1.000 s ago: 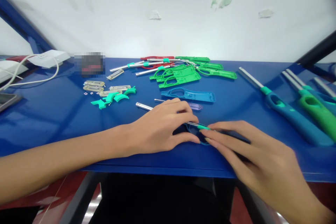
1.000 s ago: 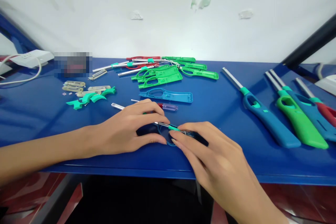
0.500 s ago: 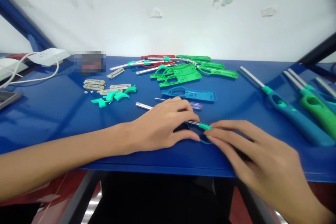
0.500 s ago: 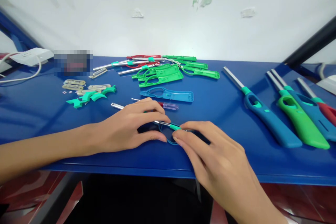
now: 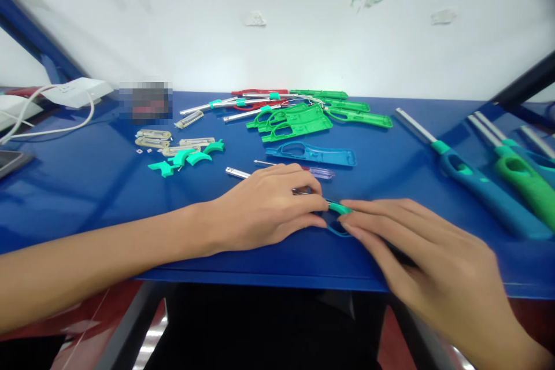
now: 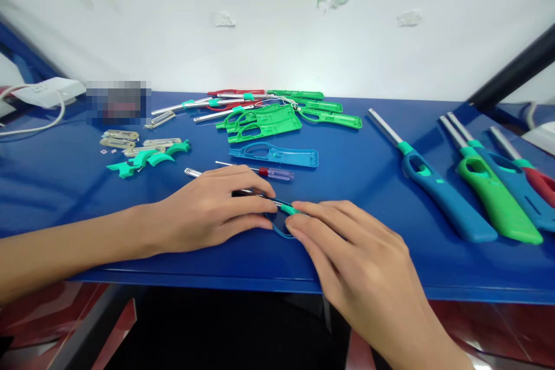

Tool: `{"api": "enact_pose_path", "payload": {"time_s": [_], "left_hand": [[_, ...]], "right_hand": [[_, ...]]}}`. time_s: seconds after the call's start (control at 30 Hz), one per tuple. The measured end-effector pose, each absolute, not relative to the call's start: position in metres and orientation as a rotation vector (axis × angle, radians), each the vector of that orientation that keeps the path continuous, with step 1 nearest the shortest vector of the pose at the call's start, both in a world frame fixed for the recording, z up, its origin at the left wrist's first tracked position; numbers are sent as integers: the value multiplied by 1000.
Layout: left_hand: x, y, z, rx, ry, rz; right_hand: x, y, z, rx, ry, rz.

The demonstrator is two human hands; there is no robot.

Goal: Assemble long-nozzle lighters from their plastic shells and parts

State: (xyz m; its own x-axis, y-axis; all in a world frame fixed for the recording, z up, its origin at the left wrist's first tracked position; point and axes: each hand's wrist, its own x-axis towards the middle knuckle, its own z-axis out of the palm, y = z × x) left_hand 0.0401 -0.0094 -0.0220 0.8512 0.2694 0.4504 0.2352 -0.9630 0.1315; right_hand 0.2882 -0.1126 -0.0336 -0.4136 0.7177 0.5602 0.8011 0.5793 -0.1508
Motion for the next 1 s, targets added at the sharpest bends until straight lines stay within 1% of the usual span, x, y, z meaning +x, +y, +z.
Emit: {"api": "enact_pose_path", "payload": {"time_s": [0.33, 1.0], "left_hand": [[40, -9, -24, 2974, 353, 867], [40, -8, -22, 2942, 386, 757]], "right_hand": [[290, -115, -35, -1238, -2202, -231], [288, -116, -36, -1313, -2209, -273]]}}
